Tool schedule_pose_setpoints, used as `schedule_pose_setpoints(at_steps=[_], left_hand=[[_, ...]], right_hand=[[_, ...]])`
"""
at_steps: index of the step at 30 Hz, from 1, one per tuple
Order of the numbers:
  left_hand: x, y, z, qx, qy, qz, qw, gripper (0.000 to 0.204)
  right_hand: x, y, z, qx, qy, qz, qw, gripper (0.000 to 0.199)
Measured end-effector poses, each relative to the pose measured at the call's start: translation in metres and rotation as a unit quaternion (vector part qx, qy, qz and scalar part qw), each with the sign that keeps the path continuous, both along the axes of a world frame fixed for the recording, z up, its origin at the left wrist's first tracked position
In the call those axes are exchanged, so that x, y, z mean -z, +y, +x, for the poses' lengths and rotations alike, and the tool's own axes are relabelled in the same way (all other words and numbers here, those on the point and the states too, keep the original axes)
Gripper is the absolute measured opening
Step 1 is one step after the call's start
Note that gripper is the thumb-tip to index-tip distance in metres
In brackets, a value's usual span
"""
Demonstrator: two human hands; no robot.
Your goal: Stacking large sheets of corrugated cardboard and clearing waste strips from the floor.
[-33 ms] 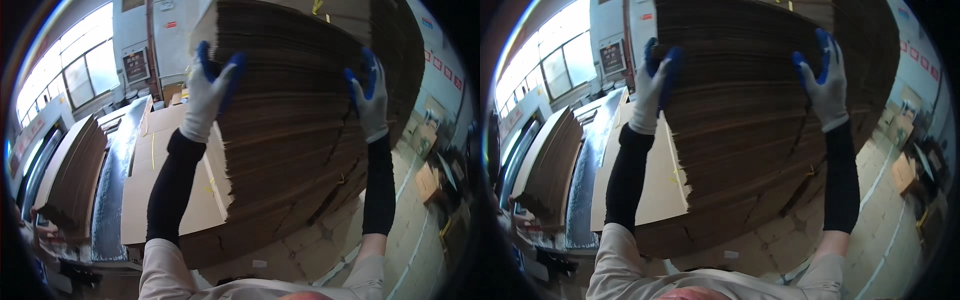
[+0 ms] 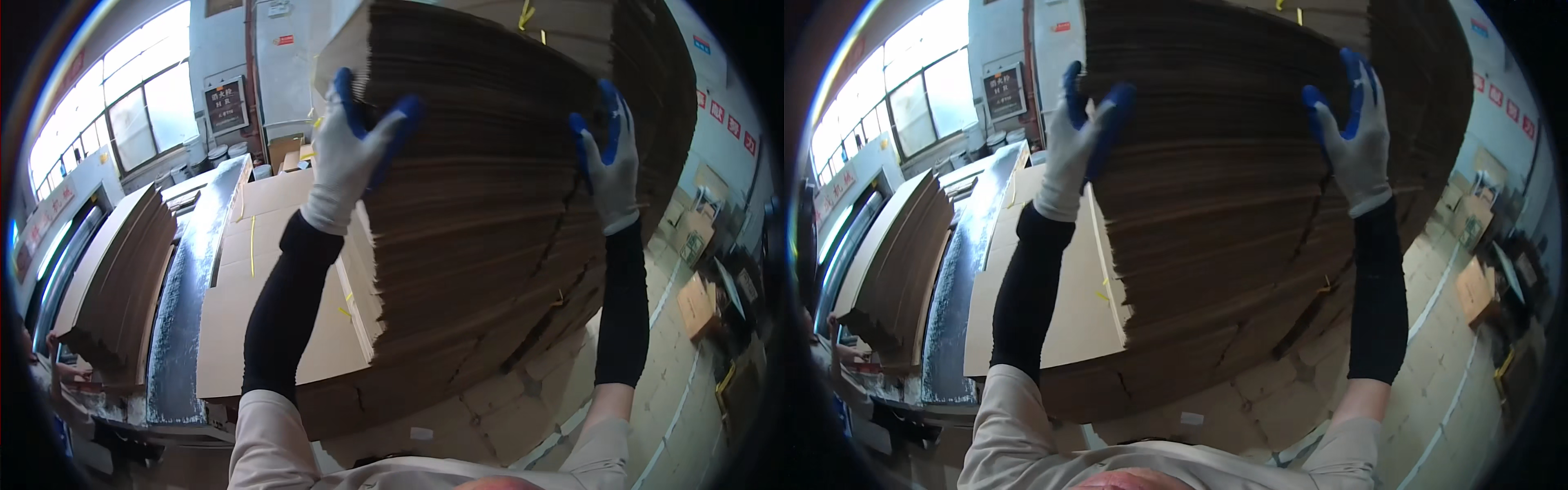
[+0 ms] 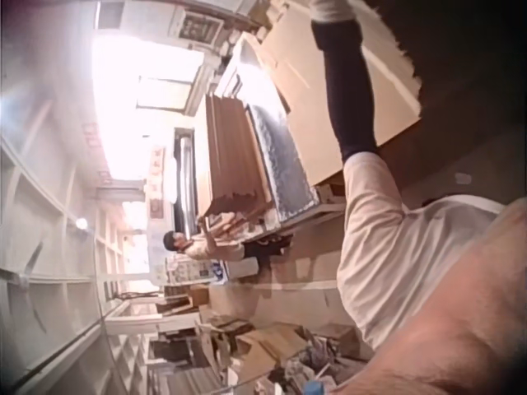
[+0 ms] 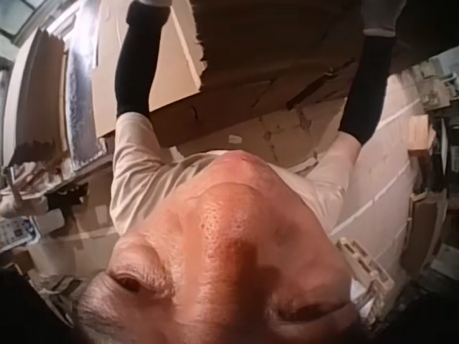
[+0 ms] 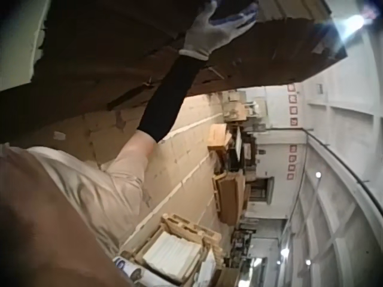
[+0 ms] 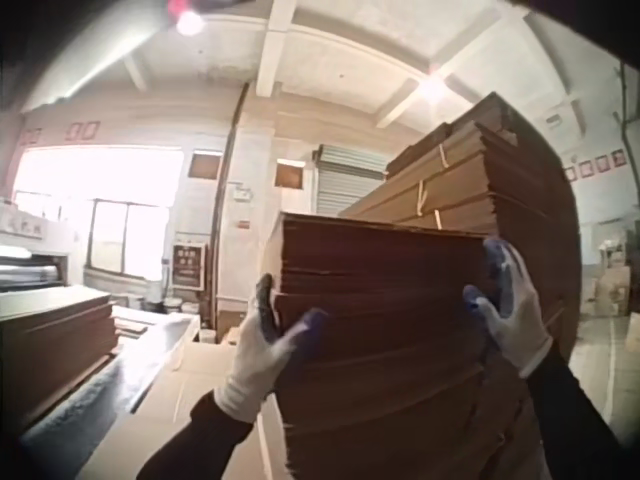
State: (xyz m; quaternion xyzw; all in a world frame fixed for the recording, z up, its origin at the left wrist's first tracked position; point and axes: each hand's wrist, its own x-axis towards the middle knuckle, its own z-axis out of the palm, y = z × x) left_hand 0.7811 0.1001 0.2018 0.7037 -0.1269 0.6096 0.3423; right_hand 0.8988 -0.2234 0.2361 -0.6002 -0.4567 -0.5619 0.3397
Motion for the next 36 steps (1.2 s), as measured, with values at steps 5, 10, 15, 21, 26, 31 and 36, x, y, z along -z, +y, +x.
schedule_pose_setpoints(at_steps=[5,10,15,21,26,31,36], left_hand=[[0.010,0.010,-0.001,0.120,-0.002,-0.018,0.993,0.085],[0.008,0.003,0.000,0.220,0.022,-0.019,0.975,0.082],[0.008,0.014,0.001,0.160,0.029,-0.035,0.986,0.085],[-0.017,0.008,-0.011,0.006,-0.090,0.033,0.995,0.069],[-0.036,0.006,0.006,0.048,-0.098,0.073,0.991,0.070],[-0.063,0.032,-0.005,0.266,-0.088,0.102,0.955,0.074],[-0.071,0.071,0.022,0.040,-0.136,0.270,0.952,0.058]], right_hand=[[-0.033,-0.010,0.024,0.154,-0.109,-0.035,0.981,0.066],[-0.077,-0.089,0.069,0.301,-0.116,-0.008,0.946,0.066],[-0.149,-0.120,0.103,0.309,-0.091,0.028,0.946,0.060],[-0.237,-0.086,0.127,0.217,0.005,0.029,0.976,0.077],[-0.291,-0.098,0.170,0.174,0.015,0.020,0.984,0.088],[-0.284,-0.078,0.179,0.106,0.086,-0.073,0.988,0.082],[-0.300,-0.098,0.242,0.295,-0.086,0.012,0.951,0.069]])
